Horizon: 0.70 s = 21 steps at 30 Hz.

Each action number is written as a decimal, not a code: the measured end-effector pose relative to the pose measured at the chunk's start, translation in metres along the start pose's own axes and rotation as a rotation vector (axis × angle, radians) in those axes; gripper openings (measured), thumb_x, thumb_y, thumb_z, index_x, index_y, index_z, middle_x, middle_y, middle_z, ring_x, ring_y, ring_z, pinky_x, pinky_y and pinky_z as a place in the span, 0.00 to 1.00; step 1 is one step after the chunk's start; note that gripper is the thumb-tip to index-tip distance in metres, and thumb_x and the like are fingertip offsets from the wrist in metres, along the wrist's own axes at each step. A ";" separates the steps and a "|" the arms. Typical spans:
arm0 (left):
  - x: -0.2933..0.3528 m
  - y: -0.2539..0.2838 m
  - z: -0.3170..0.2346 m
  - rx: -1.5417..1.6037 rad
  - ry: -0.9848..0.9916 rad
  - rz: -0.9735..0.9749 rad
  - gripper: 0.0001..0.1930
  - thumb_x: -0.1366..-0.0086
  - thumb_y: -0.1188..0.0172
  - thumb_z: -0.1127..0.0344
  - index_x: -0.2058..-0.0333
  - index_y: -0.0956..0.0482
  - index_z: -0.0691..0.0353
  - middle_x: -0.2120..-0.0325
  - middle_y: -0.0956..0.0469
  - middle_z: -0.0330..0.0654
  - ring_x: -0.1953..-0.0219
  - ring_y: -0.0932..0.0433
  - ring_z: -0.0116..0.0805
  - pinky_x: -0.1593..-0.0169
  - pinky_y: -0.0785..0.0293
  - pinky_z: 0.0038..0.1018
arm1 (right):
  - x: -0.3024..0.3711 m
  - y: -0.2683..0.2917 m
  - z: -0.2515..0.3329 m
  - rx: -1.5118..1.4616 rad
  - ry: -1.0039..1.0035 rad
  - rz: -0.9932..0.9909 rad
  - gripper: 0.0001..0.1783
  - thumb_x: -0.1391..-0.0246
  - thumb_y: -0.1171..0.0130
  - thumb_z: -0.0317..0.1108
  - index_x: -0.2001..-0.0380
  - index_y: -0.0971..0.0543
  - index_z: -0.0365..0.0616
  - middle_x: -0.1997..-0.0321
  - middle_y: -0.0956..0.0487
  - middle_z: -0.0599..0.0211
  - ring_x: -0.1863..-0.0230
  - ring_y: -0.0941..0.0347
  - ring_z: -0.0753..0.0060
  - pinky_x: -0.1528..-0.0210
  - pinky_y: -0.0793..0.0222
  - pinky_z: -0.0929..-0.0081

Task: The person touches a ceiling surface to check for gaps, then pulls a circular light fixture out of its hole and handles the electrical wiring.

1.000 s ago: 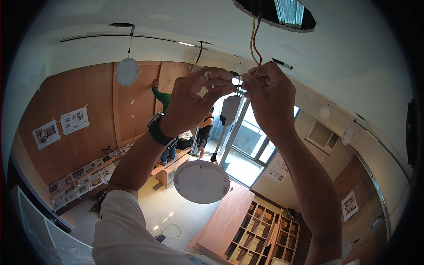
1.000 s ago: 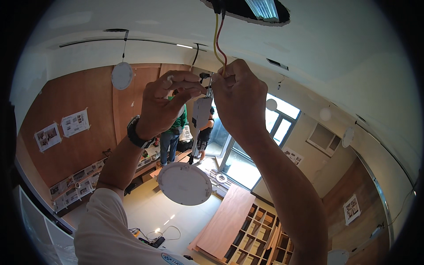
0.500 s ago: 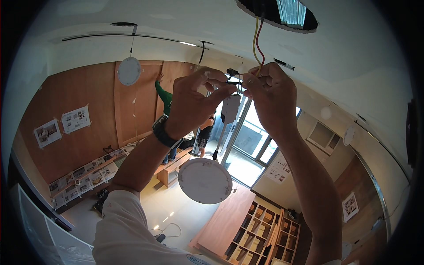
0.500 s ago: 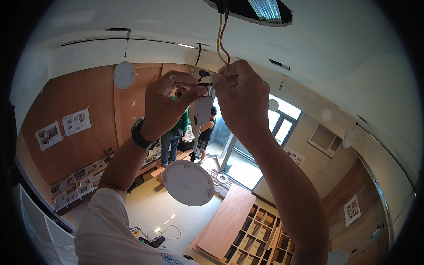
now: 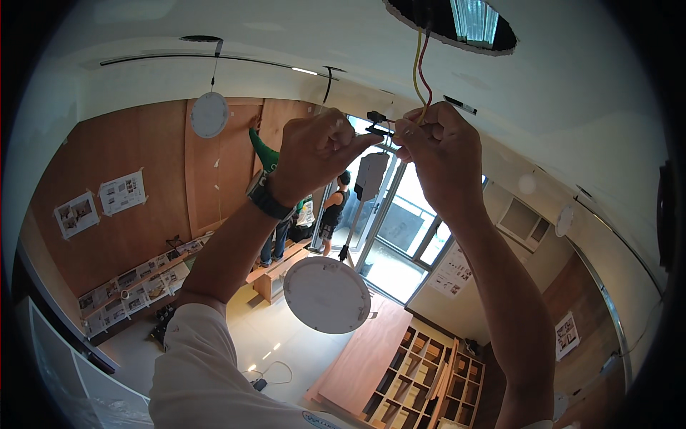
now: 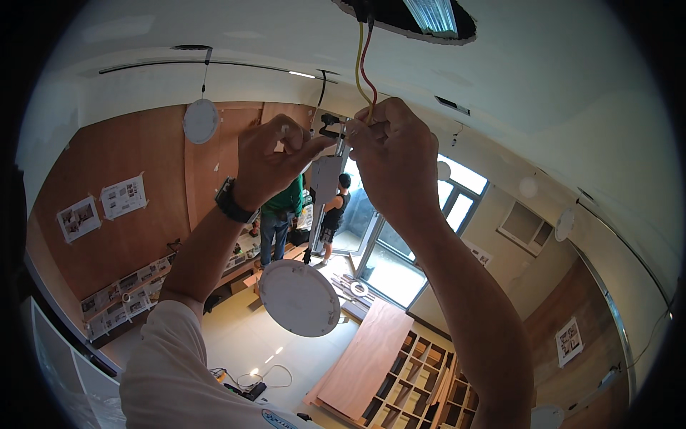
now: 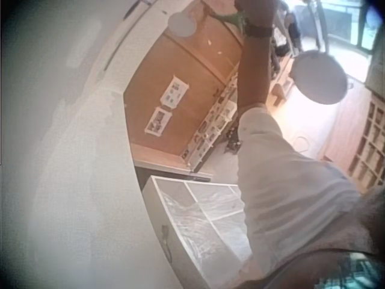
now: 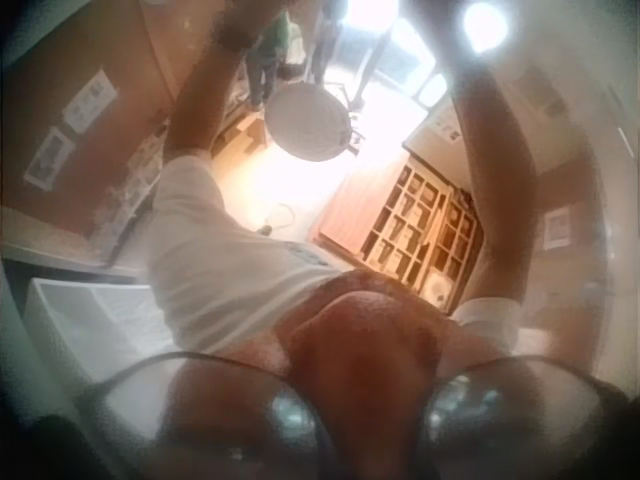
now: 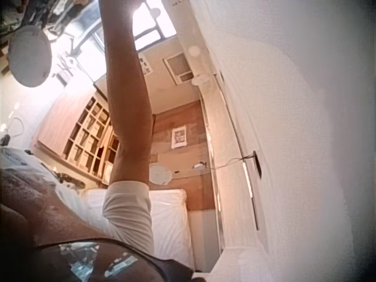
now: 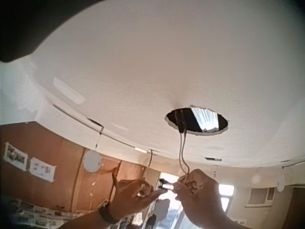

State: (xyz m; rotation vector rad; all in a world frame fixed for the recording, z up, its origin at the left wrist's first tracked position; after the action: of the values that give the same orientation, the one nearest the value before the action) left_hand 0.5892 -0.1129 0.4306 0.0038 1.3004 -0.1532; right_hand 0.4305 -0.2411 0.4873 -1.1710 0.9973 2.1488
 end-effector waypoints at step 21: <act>0.006 -0.002 0.014 -0.539 -0.575 -0.017 0.21 0.34 0.37 0.68 0.43 0.20 0.58 0.84 0.32 0.24 0.84 0.34 0.19 0.78 0.43 0.23 | 0.002 -0.009 0.004 0.075 0.014 -0.066 0.10 0.40 0.37 0.31 0.64 0.21 0.33 0.70 0.14 0.51 0.67 0.13 0.62 0.59 0.19 0.69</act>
State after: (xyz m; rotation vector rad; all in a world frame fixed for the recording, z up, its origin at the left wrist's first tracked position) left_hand 0.6043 -0.1171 0.4287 -0.4794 0.7340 0.1775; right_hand 0.4341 -0.2322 0.4838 -1.1685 1.0211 2.0371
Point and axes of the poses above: each hand's wrist, its own x-axis away from the middle knuckle, its own y-axis out of the back of the hand, z = x × y, the point moved 1 cm from there along -x, towards the middle knuckle
